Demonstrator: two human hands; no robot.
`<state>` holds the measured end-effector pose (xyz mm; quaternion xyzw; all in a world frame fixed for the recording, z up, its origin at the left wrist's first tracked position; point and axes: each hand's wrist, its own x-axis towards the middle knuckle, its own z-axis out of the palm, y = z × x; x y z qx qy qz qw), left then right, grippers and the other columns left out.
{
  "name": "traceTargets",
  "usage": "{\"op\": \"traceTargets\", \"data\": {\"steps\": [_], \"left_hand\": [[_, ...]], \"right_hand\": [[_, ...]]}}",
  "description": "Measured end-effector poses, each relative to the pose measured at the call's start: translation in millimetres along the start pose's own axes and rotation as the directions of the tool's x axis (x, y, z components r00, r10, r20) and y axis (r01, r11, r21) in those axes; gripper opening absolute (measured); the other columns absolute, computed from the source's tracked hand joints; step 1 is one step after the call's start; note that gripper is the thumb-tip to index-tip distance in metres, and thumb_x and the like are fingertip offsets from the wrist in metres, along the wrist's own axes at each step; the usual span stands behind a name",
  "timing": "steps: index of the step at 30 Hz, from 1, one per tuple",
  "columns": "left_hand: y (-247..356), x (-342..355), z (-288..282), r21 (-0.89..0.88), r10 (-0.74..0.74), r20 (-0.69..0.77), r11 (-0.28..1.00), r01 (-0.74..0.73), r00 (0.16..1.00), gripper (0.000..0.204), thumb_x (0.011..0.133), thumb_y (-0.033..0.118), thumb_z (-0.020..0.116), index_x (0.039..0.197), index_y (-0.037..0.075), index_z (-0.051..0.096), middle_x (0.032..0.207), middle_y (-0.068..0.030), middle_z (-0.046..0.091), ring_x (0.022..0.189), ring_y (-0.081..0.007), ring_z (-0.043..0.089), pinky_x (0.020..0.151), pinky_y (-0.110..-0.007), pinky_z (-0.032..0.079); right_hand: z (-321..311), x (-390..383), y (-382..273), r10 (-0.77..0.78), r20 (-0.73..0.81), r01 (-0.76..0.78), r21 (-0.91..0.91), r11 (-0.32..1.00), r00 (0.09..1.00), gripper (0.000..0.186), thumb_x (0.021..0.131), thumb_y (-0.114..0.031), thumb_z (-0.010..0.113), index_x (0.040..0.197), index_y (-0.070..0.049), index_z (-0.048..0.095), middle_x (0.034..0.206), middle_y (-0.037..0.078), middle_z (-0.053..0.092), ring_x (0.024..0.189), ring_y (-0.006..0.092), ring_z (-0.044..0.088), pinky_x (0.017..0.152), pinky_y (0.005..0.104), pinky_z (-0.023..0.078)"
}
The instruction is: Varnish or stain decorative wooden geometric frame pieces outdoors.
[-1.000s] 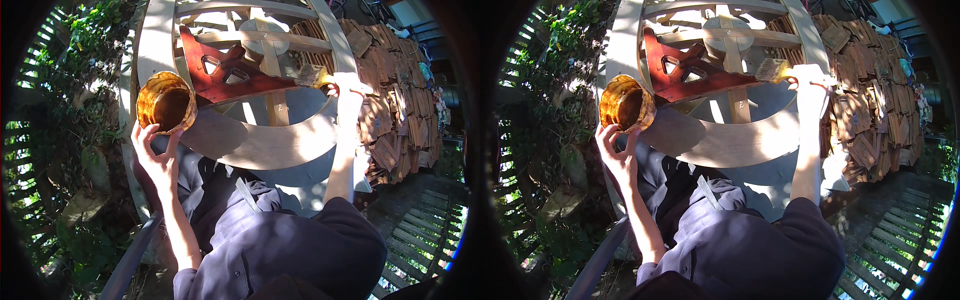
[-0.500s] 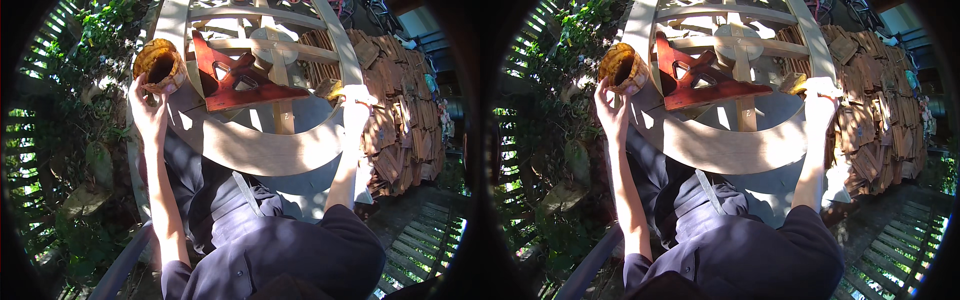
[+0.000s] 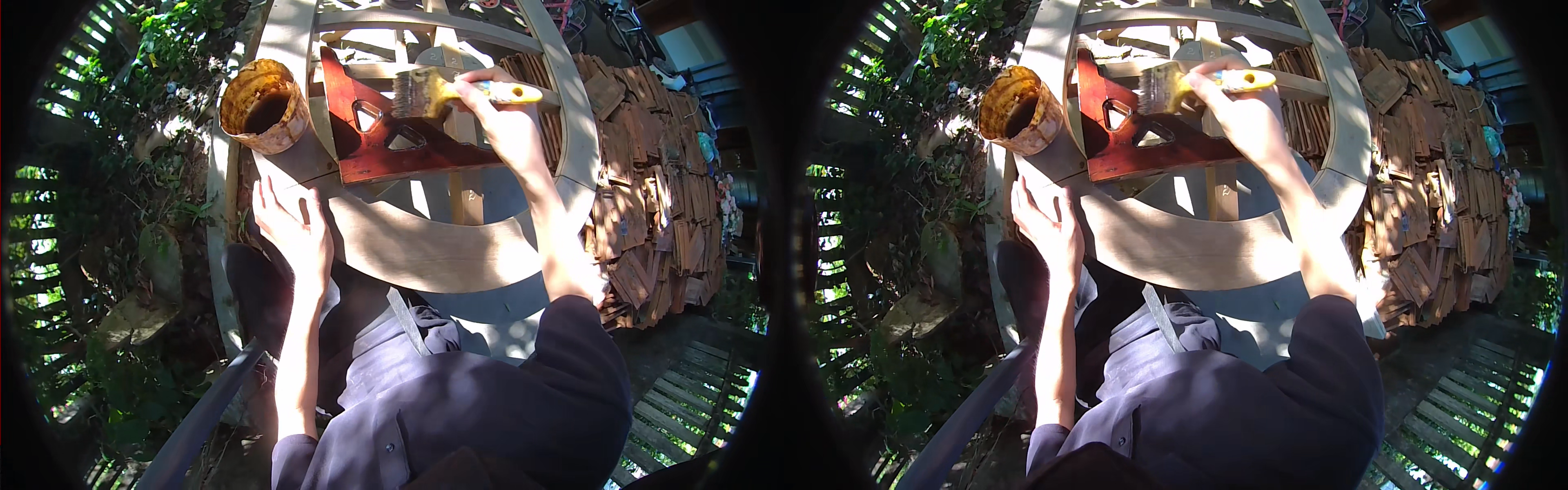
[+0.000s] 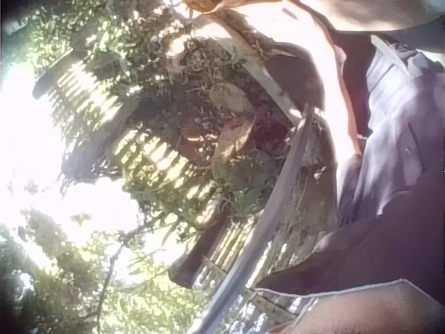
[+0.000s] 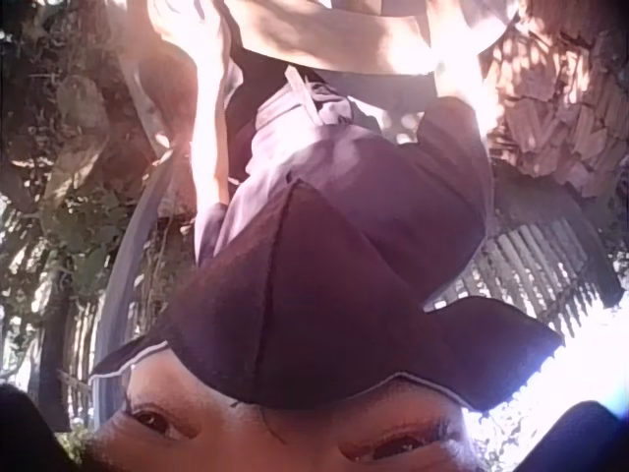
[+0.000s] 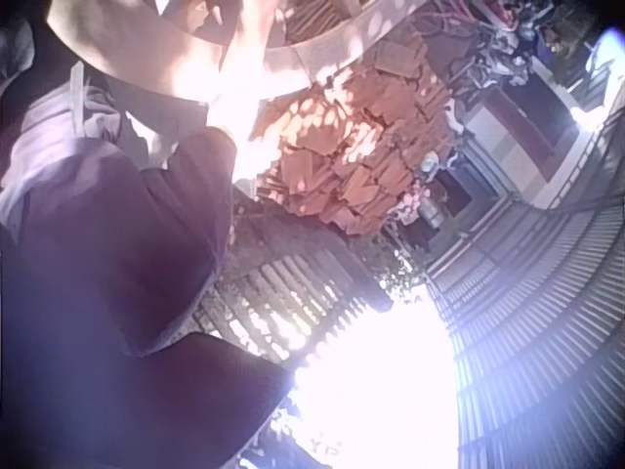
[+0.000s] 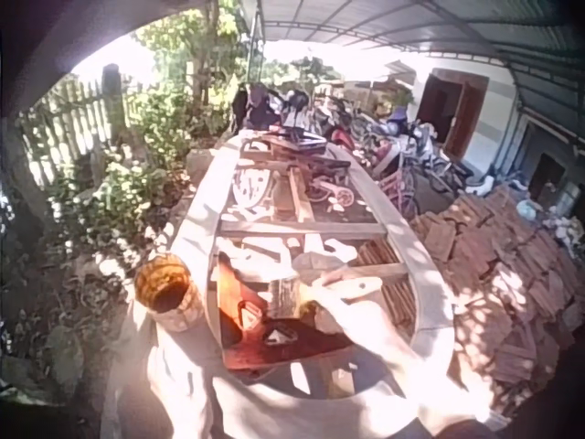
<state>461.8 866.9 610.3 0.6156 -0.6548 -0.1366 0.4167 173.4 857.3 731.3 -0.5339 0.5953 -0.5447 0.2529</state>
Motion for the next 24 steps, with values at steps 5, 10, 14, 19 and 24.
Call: {"op": "traceTargets", "data": {"steps": [5,10,14,19,24], "left_hand": [[-8.1,1.1,3.5,-0.087,-0.08,0.023,0.993,0.081,0.997,0.069,0.093,0.025,0.064,0.147,-0.002,0.031,0.146,-0.0238,0.038,0.135,-0.0388,0.036,0.114,-0.048,0.027],[-6.9,0.4,4.1,-0.087,-0.117,-0.015,0.989,0.116,0.993,0.069,0.093,0.029,0.065,0.146,-0.001,0.033,0.144,-0.0231,0.041,0.134,-0.0384,0.038,0.113,-0.048,0.028],[-8.1,1.1,4.7,-0.099,-0.155,-0.007,0.983,0.154,0.988,0.069,0.093,0.033,0.065,0.146,-0.001,0.035,0.145,-0.0225,0.041,0.135,-0.0372,0.038,0.114,-0.047,0.028],[-4.3,2.7,5.0,-0.145,-0.16,0.004,0.977,0.159,0.987,0.068,0.093,0.033,0.065,0.144,-0.001,0.036,0.144,-0.0222,0.043,0.135,-0.037,0.039,0.114,-0.046,0.029],[-9.0,2.8,3.7,-0.145,-0.161,-0.013,0.977,0.157,0.987,0.066,0.093,0.033,0.065,0.143,-0.001,0.039,0.142,-0.0222,0.045,0.134,-0.0368,0.04,0.113,-0.046,0.03]], "right_hand": [[38.6,44.7,-10.4,0.012,0.297,0.076,-0.283,0.956,0.955,0.029,0.092,-0.034,0.065,0.098,-0.006,0.068,0.077,0.006,0.07,0.07,0.0133,0.067,0.062,0.0282,0.053],[42.6,83.5,-12.1,-0.042,0.351,0.2,-0.428,0.881,0.935,0.026,0.089,-0.026,0.064,0.09,-0.001,0.067,0.066,0.003,0.062,0.059,0.0069,0.055,0.053,0.0259,0.043],[58.8,69.4,-14.3,-0.115,0.402,0.286,-0.395,0.873,0.908,0.025,0.089,-0.026,0.065,0.091,-0.001,0.067,0.07,0.004,0.064,0.064,0.0078,0.058,0.059,0.0261,0.046],[47.7,68.5,-12.9,-0.07,0.363,0.215,-0.379,0.9,0.929,0.021,0.09,-0.022,0.064,0.09,-0.001,0.066,0.067,0.003,0.063,0.063,0.0083,0.058,0.059,0.0264,0.046],[58.6,61.1,-16.1,0.047,0.369,0.065,-0.286,0.956,0.928,0.02,0.09,-0.021,0.062,0.088,-0.001,0.065,0.065,0.003,0.061,0.062,0.007,0.058,0.058,0.0236,0.046]]}}
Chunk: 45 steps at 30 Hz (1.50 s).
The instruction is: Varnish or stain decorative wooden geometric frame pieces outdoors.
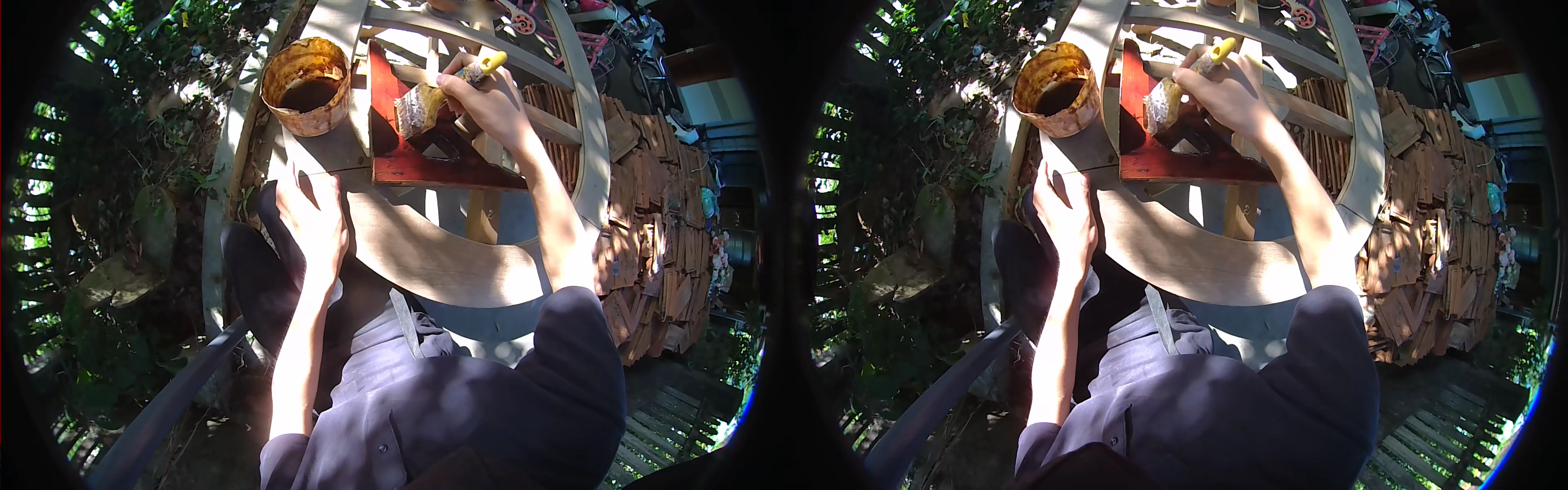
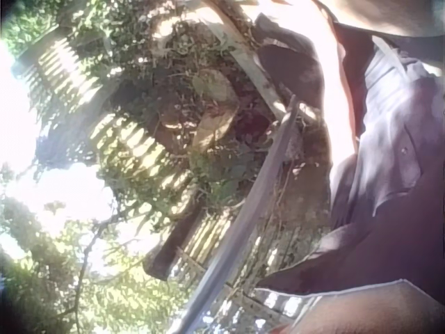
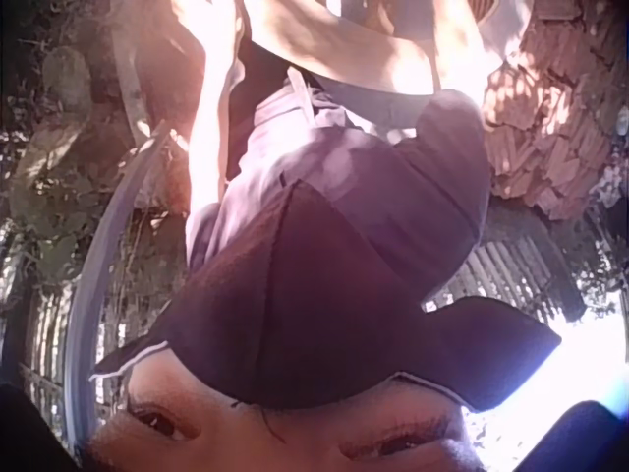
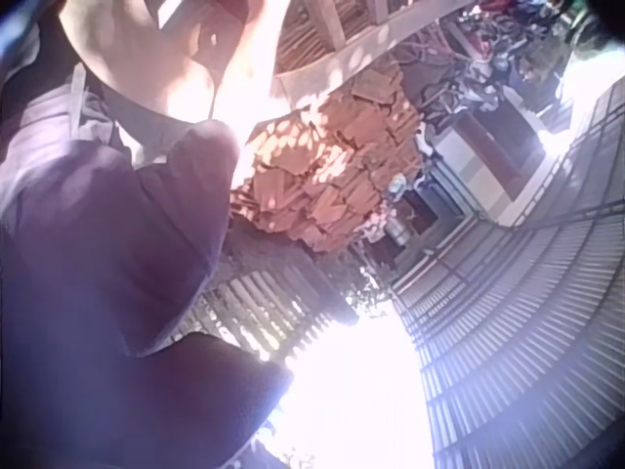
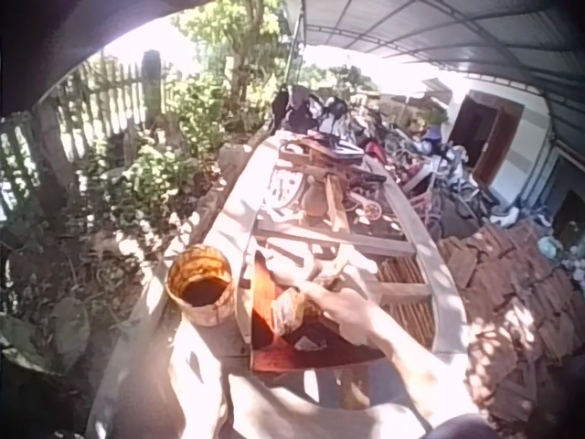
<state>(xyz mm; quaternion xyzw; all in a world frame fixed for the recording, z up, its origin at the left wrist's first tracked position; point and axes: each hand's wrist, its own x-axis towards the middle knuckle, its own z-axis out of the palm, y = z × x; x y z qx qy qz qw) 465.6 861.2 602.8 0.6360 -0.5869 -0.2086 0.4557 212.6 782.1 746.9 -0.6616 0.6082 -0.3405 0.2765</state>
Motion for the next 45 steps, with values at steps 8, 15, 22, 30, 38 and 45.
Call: {"op": "traceTargets", "data": {"steps": [8,15,22,30,38,45], "left_hand": [[-0.9,-2.8,3.1,0.018,-0.023,0.023,1.0,0.022,0.999,0.067,0.093,0.036,0.066,0.143,0.0,0.039,0.142,-0.0223,0.045,0.133,-0.0372,0.041,0.113,-0.047,0.031],[0.1,-2.9,1.6,0.034,0.011,0.004,0.999,-0.011,1.0,0.069,0.092,0.038,0.066,0.143,0.0,0.039,0.141,-0.0221,0.046,0.132,-0.0371,0.042,0.112,-0.047,0.031],[0.9,-1.7,1.7,0.006,0.047,-0.031,0.999,-0.047,0.998,0.064,0.09,0.028,0.069,0.14,-0.001,0.042,0.134,-0.0237,0.049,0.126,-0.0393,0.044,0.107,-0.049,0.034],[0.9,-2.7,0.3,0.007,-0.011,-0.058,1.0,0.012,0.998,0.065,0.086,0.025,0.074,0.139,0.002,0.044,0.132,-0.0197,0.051,0.124,-0.0377,0.046,0.106,-0.049,0.035],[-0.9,-4.3,2.1,0.07,0.005,-0.066,0.998,0.0,0.998,0.066,0.087,0.029,0.072,0.141,0.004,0.042,0.133,-0.0193,0.05,0.126,-0.037,0.046,0.106,-0.048,0.035],[1.5,-5.2,-1.6,0.063,0.015,-0.051,0.998,-0.012,0.999,0.066,0.088,0.03,0.071,0.141,0.005,0.042,0.134,-0.0186,0.049,0.127,-0.0365,0.045,0.107,-0.048,0.035]], "right_hand": [[1.0,-15.4,29.1,0.088,-0.076,-0.062,0.292,0.954,0.993,0.016,0.09,-0.019,0.066,0.086,-0.004,0.062,0.072,-0.001,0.062,0.059,0.0053,0.056,0.056,0.0207,0.045],[-54.0,-57.0,42.9,0.253,-0.108,-0.204,0.339,0.919,0.961,0.011,0.088,-0.013,0.064,0.081,-0.005,0.062,0.067,-0.002,0.055,0.054,0.0059,0.049,0.052,0.0213,0.039],[-68.2,-95.0,19.6,0.305,-0.391,-0.296,0.084,0.952,0.869,0.011,0.088,-0.014,0.066,0.083,-0.004,0.065,0.064,0.0,0.06,0.055,0.0051,0.055,0.052,0.0213,0.043],[-4.0,-86.1,4.5,0.296,-0.029,-0.265,0.369,0.891,0.955,0.015,0.09,-0.015,0.07,0.096,-0.003,0.064,0.08,0.005,0.068,0.066,0.0101,0.065,0.064,0.0235,0.053],[-104.3,-142.2,38.2,0.362,-0.3,-0.398,-0.07,0.915,0.883,0.013,0.09,-0.016,0.064,0.084,-0.004,0.062,0.077,0.001,0.062,0.059,0.0097,0.055,0.058,0.0252,0.046],[-116.0,-143.1,62.4,-0.234,-0.481,-0.068,-0.531,0.845,0.845,0.013,0.096,-0.015,0.066,0.095,-0.005,0.057,0.084,0.0,0.056,0.069,0.0091,0.047,0.069,0.0232,0.041]]}}
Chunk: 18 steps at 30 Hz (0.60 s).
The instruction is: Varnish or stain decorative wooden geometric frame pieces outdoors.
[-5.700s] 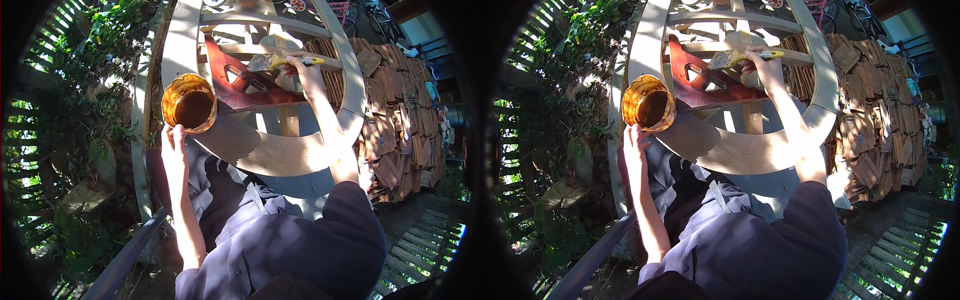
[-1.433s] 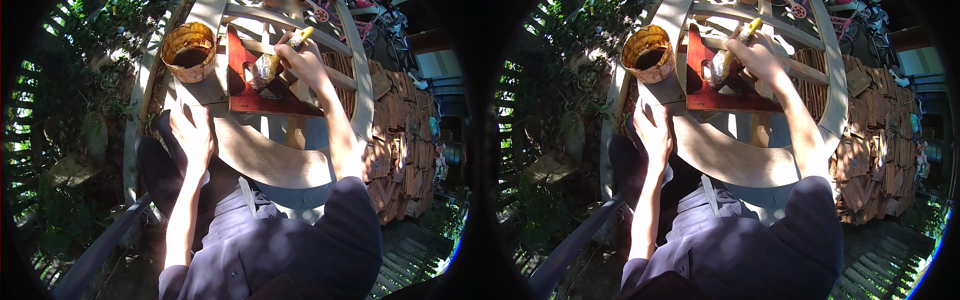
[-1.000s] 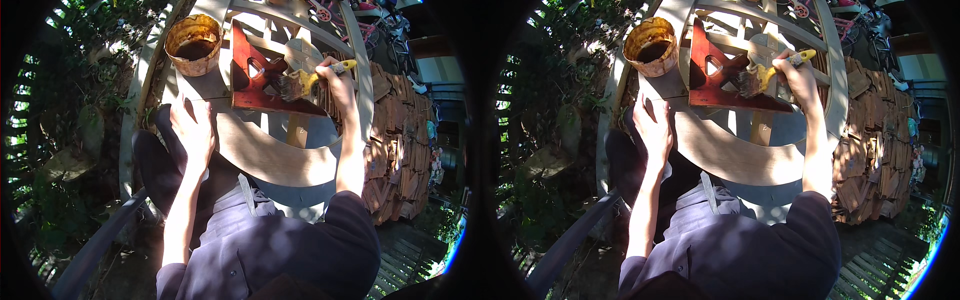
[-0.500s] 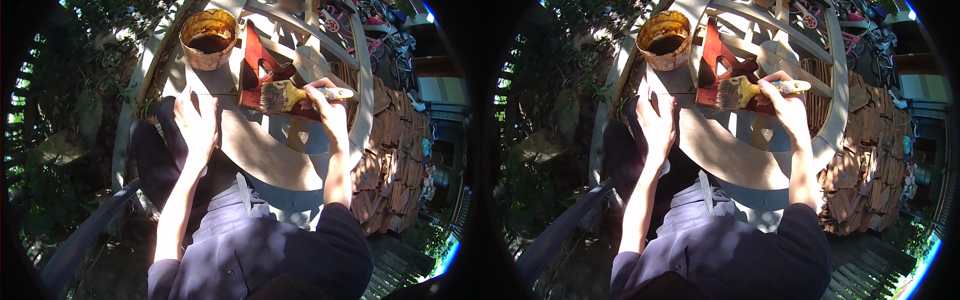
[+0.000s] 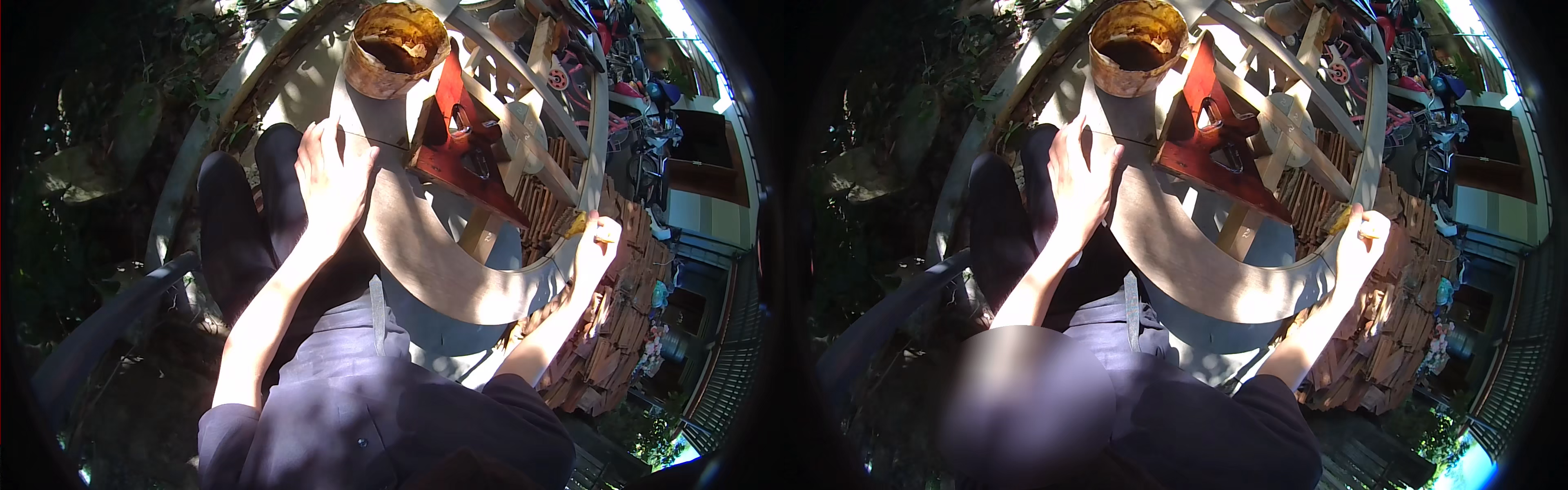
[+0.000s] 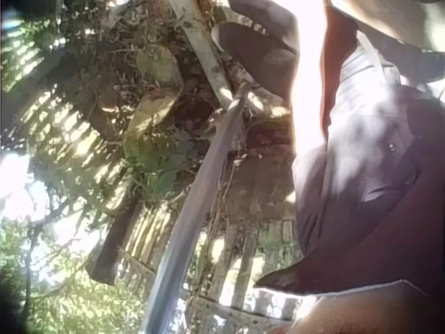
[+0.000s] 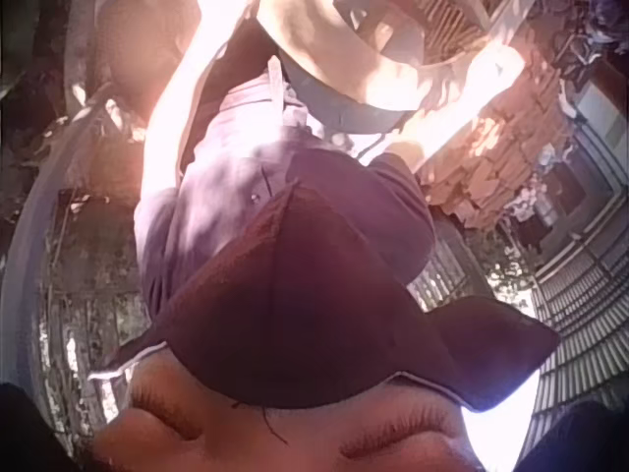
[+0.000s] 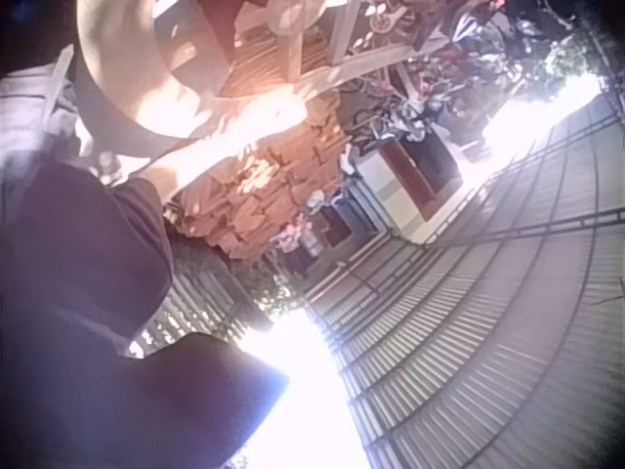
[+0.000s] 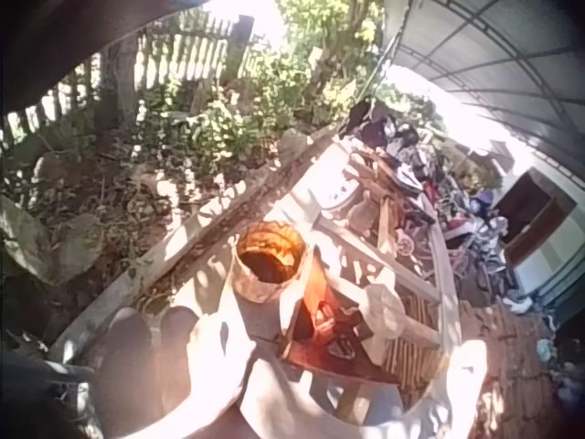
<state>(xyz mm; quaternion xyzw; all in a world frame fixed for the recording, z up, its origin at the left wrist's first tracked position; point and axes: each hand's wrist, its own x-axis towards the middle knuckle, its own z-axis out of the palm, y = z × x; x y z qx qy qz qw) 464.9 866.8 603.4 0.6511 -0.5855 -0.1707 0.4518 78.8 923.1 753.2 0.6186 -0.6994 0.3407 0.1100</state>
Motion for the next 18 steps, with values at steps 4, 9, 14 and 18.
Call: {"op": "traceTargets", "data": {"steps": [4,9,14,18], "left_hand": [[-4.2,-1.7,3.7,0.018,-0.011,0.002,1.0,0.011,1.0,0.066,0.087,0.03,0.072,0.141,0.006,0.042,0.134,-0.018,0.049,0.128,-0.0356,0.045,0.106,-0.047,0.035],[-3.5,-1.6,5.5,0.028,-0.006,-0.001,1.0,0.006,1.0,0.07,0.086,0.036,0.072,0.141,0.005,0.041,0.133,-0.017,0.047,0.129,-0.0365,0.042,0.105,-0.049,0.035],[-4.6,-2.7,5.3,0.054,-0.013,-0.025,0.998,0.014,1.0,0.07,0.085,0.036,0.072,0.141,0.005,0.042,0.133,-0.0168,0.047,0.129,-0.0361,0.043,0.105,-0.049,0.036],[-3.1,-4.2,4.2,0.063,-0.014,-0.042,0.998,0.017,0.999,0.067,0.085,0.03,0.073,0.139,0.006,0.042,0.135,-0.0173,0.048,0.13,-0.0353,0.043,0.106,-0.048,0.036]], "right_hand": [[43.4,-6.4,-69.2,0.098,0.199,-0.118,0.092,0.989,0.975,0.02,0.095,-0.011,0.064,0.114,-0.003,0.062,0.094,0.007,0.065,0.084,0.014,0.064,0.076,0.0271,0.05],[100.1,-32.6,-117.9,-0.411,0.266,0.425,0.005,0.905,0.872,0.039,0.087,-0.017,0.073,0.123,-0.007,0.061,0.1,0.011,0.064,0.087,0.0258,0.067,0.076,0.0355,0.055],[122.2,-27.1,-158.0,-0.565,0.509,0.617,0.081,0.783,0.649,0.062,0.071,-0.019,0.083,0.127,-0.01,0.058,0.108,0.008,0.06,0.092,0.0267,0.065,0.073,0.0355,0.055],[147.0,-34.3,-140.0,-0.596,0.481,0.707,-0.075,0.703,0.643,0.066,0.065,-0.01,0.081,0.126,-0.008,0.058,0.108,0.008,0.059,0.092,0.0253,0.064,0.075,0.0344,0.054]]}}
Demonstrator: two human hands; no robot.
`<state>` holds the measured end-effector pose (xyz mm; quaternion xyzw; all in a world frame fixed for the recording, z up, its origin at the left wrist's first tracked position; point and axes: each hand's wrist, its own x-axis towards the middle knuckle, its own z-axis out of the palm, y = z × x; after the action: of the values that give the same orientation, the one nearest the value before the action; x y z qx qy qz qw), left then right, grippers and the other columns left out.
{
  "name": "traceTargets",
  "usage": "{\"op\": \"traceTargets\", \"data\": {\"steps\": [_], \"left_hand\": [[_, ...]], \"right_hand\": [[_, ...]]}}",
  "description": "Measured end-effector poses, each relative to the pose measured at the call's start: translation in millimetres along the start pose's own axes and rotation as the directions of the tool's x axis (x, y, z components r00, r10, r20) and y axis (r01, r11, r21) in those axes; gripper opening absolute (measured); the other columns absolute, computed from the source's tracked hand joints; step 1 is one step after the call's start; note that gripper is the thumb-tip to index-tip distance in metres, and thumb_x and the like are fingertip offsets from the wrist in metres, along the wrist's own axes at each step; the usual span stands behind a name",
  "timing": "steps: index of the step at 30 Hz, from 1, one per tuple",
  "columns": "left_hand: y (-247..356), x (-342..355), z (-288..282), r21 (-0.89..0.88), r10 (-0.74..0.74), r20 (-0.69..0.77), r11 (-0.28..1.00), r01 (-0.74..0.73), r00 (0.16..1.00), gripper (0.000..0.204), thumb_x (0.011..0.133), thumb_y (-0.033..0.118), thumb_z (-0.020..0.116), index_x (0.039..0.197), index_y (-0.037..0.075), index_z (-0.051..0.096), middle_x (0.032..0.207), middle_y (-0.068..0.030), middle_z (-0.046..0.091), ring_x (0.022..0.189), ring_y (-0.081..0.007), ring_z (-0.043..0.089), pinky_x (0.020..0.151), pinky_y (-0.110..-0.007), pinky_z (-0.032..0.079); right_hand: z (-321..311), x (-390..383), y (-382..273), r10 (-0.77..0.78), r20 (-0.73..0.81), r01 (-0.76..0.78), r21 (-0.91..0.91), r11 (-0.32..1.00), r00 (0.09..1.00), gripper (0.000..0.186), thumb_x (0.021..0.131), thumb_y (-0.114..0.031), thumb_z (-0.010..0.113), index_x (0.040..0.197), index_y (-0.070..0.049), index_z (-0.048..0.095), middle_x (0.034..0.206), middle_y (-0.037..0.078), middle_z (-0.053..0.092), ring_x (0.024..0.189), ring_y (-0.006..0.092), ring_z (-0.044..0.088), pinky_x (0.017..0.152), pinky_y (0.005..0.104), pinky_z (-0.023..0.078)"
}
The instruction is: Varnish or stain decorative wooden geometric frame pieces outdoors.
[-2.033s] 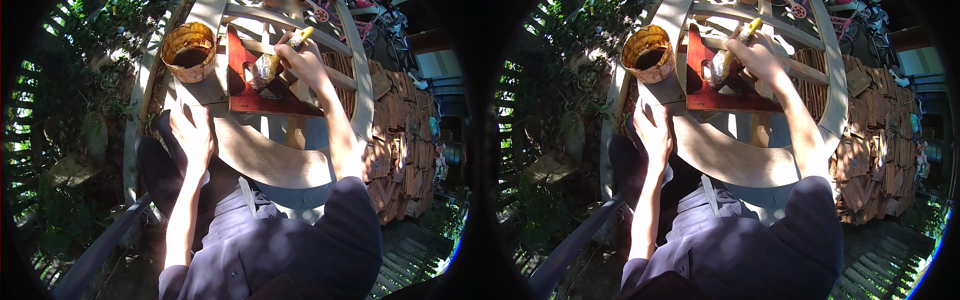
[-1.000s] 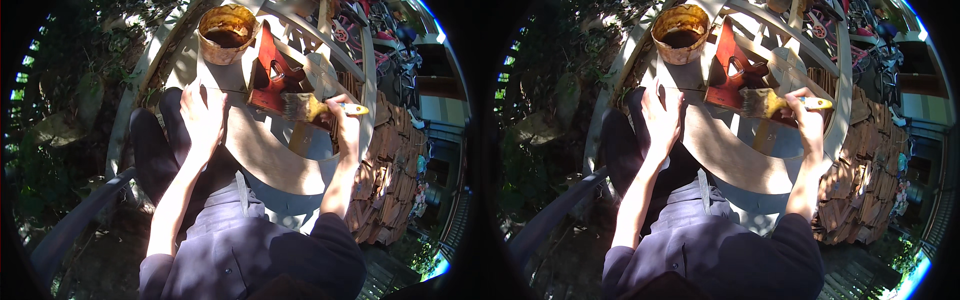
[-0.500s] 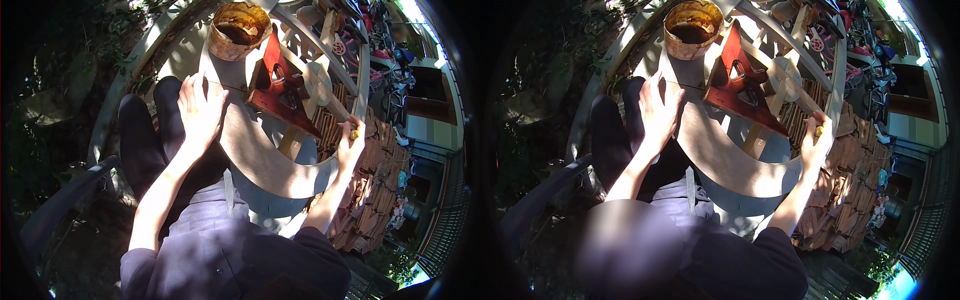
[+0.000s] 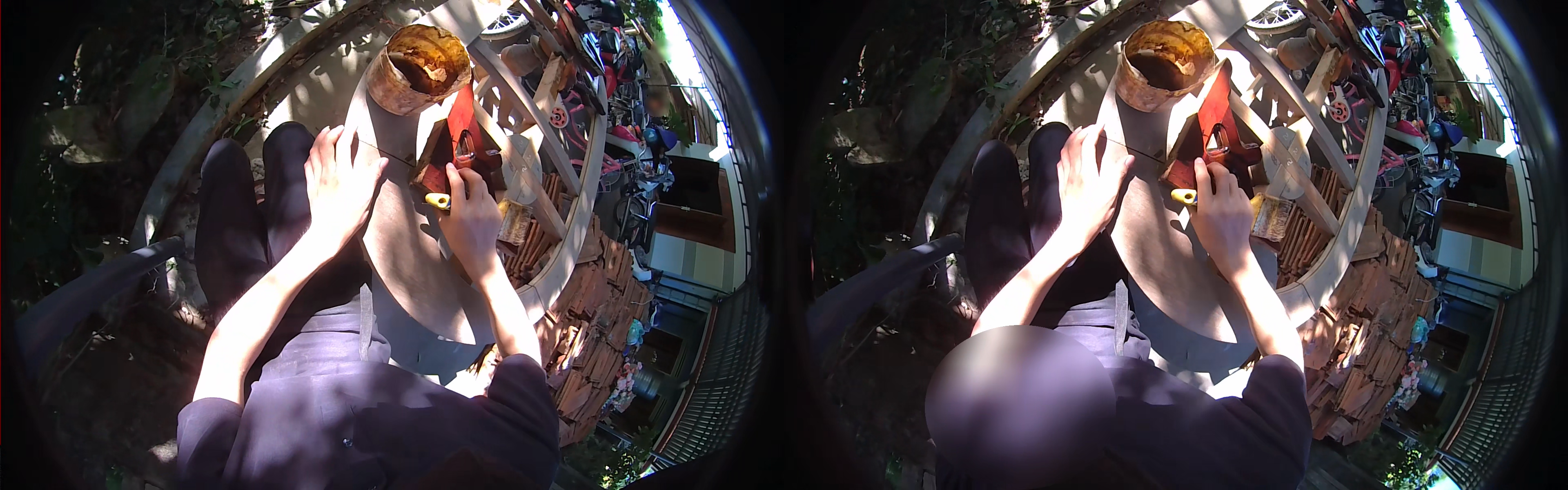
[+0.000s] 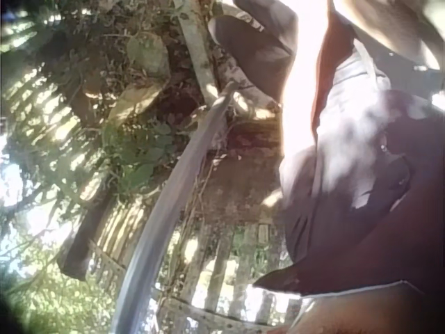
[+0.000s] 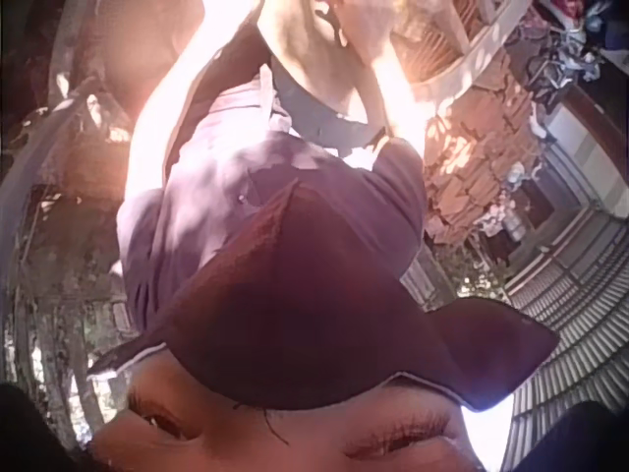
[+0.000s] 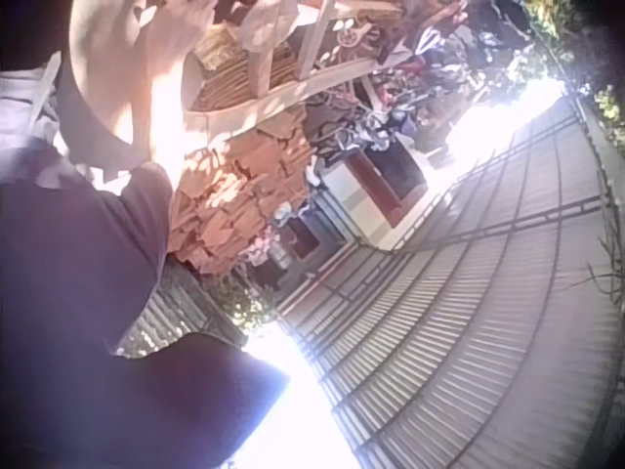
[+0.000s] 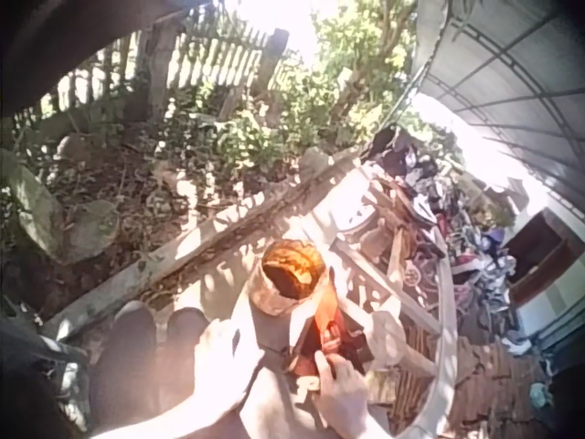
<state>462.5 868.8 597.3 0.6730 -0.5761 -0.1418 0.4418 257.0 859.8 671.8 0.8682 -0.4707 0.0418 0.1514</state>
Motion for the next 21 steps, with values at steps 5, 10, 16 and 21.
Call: {"op": "traceTargets", "data": {"steps": [5,10,16,21], "left_hand": [[3.2,0.3,-0.3,-0.011,0.007,0.007,1.0,-0.006,1.0,0.068,0.086,0.032,0.072,0.141,0.006,0.041,0.137,-0.017,0.046,0.131,-0.0345,0.042,0.106,-0.048,0.036],[-2.8,-1.2,-1.2,-0.023,-0.012,0.017,1.0,0.012,1.0,0.069,0.086,0.035,0.07,0.141,0.005,0.041,0.133,-0.017,0.045,0.131,-0.0357,0.041,0.106,-0.049,0.035],[1.4,1.9,-0.9,-0.027,-0.023,0.02,0.999,0.023,1.0,0.064,0.087,0.031,0.071,0.139,0.007,0.043,0.136,-0.0167,0.047,0.132,-0.0349,0.041,0.107,-0.048,0.034],[-2.4,0.3,2.4,-0.023,-0.013,0.03,1.0,0.014,0.999,0.068,0.088,0.036,0.069,0.142,0.006,0.041,0.135,-0.0174,0.046,0.132,-0.0358,0.04,0.107,-0.049,0.034]], "right_hand": [[-23.3,0.4,14.9,0.081,-0.205,-0.081,0.01,0.997,0.975,0.048,0.07,-0.013,0.081,0.113,-0.001,0.064,0.094,0.012,0.064,0.085,0.0286,0.065,0.071,0.0351,0.055],[-75.8,21.7,69.9,0.724,0.011,-0.604,0.561,0.566,0.69,0.036,0.079,-0.022,0.082,0.098,0.005,0.067,0.083,0.005,0.066,0.072,0.012,0.06,0.067,0.0258,0.049],[-90.8,5.1,159.8,0.819,0.324,-0.609,0.792,0.039,0.474,0.016,0.084,-0.01,0.073,0.095,0.001,0.07,0.087,0.005,0.07,0.073,0.012,0.065,0.068,0.024,0.051],[-65.2,-12.9,152.0,0.736,0.496,-0.571,0.801,-0.182,0.461,0.011,0.086,-0.014,0.072,0.09,-0.005,0.069,0.079,0.001,0.068,0.063,0.011,0.064,0.053,0.0216,0.048]]}}
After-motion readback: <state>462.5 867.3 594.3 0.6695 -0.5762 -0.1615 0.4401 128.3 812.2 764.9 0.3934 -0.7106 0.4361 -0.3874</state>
